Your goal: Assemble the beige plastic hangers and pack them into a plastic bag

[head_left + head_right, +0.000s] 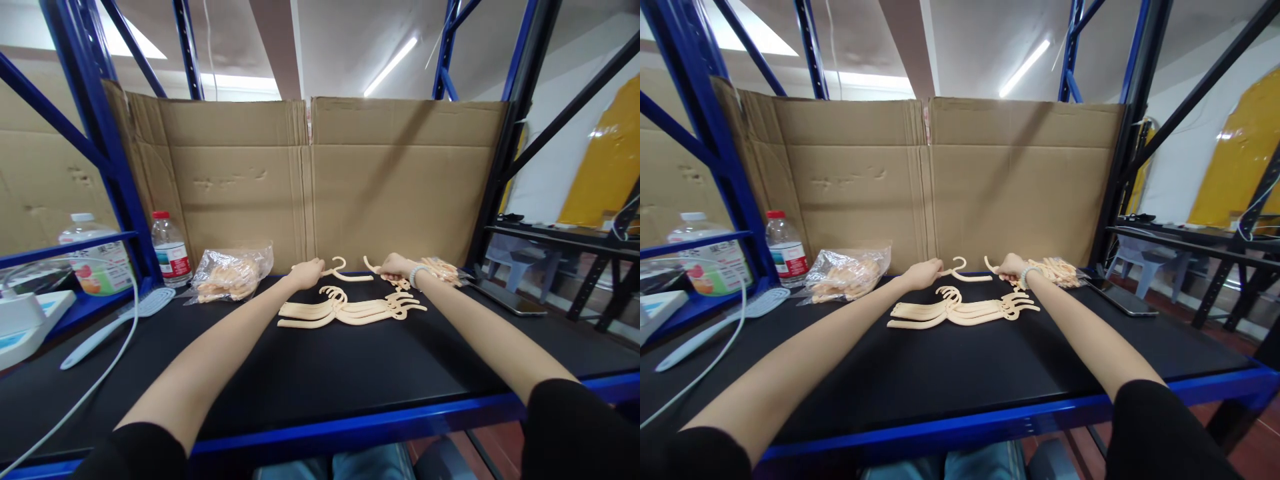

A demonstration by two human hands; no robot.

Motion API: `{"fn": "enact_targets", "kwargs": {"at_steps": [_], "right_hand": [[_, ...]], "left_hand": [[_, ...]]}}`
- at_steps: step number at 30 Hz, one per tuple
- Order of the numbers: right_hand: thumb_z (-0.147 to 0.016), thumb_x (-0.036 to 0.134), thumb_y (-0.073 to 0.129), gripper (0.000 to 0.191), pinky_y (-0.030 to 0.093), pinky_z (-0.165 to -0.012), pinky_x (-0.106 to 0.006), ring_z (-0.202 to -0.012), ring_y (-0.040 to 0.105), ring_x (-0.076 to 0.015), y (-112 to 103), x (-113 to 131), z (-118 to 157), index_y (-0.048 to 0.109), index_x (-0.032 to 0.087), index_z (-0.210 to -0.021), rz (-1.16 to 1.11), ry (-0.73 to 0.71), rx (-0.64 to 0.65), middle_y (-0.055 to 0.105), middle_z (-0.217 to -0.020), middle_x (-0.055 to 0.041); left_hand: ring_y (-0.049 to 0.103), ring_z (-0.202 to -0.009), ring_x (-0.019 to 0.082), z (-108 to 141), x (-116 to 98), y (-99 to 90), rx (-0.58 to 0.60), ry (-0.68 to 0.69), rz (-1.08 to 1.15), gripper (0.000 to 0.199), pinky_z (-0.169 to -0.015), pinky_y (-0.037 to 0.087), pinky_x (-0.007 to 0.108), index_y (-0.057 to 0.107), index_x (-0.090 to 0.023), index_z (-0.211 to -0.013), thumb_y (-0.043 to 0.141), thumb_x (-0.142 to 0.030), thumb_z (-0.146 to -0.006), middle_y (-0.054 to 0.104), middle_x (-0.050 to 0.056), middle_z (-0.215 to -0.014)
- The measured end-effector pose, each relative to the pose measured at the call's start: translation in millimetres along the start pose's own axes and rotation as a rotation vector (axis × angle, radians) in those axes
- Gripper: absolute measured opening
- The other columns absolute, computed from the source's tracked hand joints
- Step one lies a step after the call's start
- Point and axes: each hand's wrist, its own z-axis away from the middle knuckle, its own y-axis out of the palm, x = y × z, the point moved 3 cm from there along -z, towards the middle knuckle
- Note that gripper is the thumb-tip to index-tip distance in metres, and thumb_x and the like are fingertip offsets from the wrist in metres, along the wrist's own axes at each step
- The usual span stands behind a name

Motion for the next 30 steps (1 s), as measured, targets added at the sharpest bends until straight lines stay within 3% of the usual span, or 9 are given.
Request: {"fn": "enact_targets", "kwargs": {"at_steps": [3,6,9,13,19,26,30], "right_hand": [[-0.086,0.024,0.06,0.025,0.043,-0.042,-0.015,-0.045,0.052,-0.0061,-13,-3,17,0.055,0.012,-0.065,-0.086,-0.017,-0.037,0.058,-0.057,-0.0026],[-0.083,0.023,0.064,0.019,0.047,-0.044,-0.013,-0.046,0.055,-0.0051,-14,-5,45,0.056,0.013,-0.068,-0.285,-0.103,0.008,0.061,-0.06,-0.0026],[-0.074,0.023,0.072,0.019,0.051,-0.046,-0.015,-0.05,0.059,-0.0069,1,-6,73,0.056,0.014,-0.071,-0.523,-0.188,0.087,0.065,-0.066,-0.0041],[-0.066,0.031,0.078,0.028,0.05,-0.046,-0.017,-0.053,0.061,-0.0095,29,-4,95,0.059,0.012,-0.076,-0.589,-0.252,0.134,0.066,-0.069,-0.0043],[-0.066,0.033,0.077,0.028,0.05,-0.06,-0.019,-0.064,0.059,-0.0076,40,-4,105,0.06,0.013,-0.073,-0.676,-0.315,0.249,0.064,-0.076,-0.0014],[-0.069,0.025,0.076,0.024,0.049,-0.09,-0.032,-0.095,0.064,-0.0182,42,-18,106,0.057,0.014,-0.077,-0.865,-0.125,0.478,0.066,-0.097,-0.0083],[-0.072,0.024,0.075,0.023,0.049,-0.09,-0.034,-0.097,0.065,-0.0208,45,-19,106,0.056,0.013,-0.079,-0.886,-0.084,0.515,0.066,-0.096,-0.0102]], "left_hand": [[0.064,-0.088,0.026,22,-4,-18.9,-0.078,-0.014,0.029,0.02,-0.071,0.047,0.035,0.049,-0.017,-0.103,0.035,-0.029,-0.093,0.064,0.012,-0.099],[0.064,-0.08,0.023,55,-11,-30.0,-0.132,-0.01,0.078,0.02,-0.067,0.046,0.032,0.046,-0.019,-0.103,0.034,-0.032,-0.094,0.066,0.008,-0.091],[0.063,-0.077,0.02,90,-19,-30.7,-0.227,0.068,0.251,0.015,-0.067,0.046,0.03,0.047,-0.019,-0.101,0.043,-0.028,-0.091,0.066,0.005,-0.089],[0.064,-0.083,0.018,122,-27,-19.2,-0.301,0.131,0.38,0.019,-0.072,0.048,0.028,0.05,-0.021,-0.106,0.042,-0.029,-0.092,0.066,0.004,-0.094],[0.064,-0.09,0.017,130,-29,-10.5,-0.384,0.124,0.546,0.022,-0.075,0.052,0.027,0.054,-0.02,-0.106,0.042,-0.033,-0.092,0.066,0.005,-0.101],[0.064,-0.092,0.018,135,-28,-13.2,-0.448,0.118,0.573,0.022,-0.077,0.054,0.029,0.053,-0.02,-0.106,0.044,-0.034,-0.091,0.066,0.005,-0.101],[0.064,-0.089,0.017,136,-31,-13.6,-0.438,0.126,0.542,0.018,-0.077,0.053,0.027,0.054,-0.02,-0.103,0.045,-0.03,-0.091,0.066,0.004,-0.097]]}}
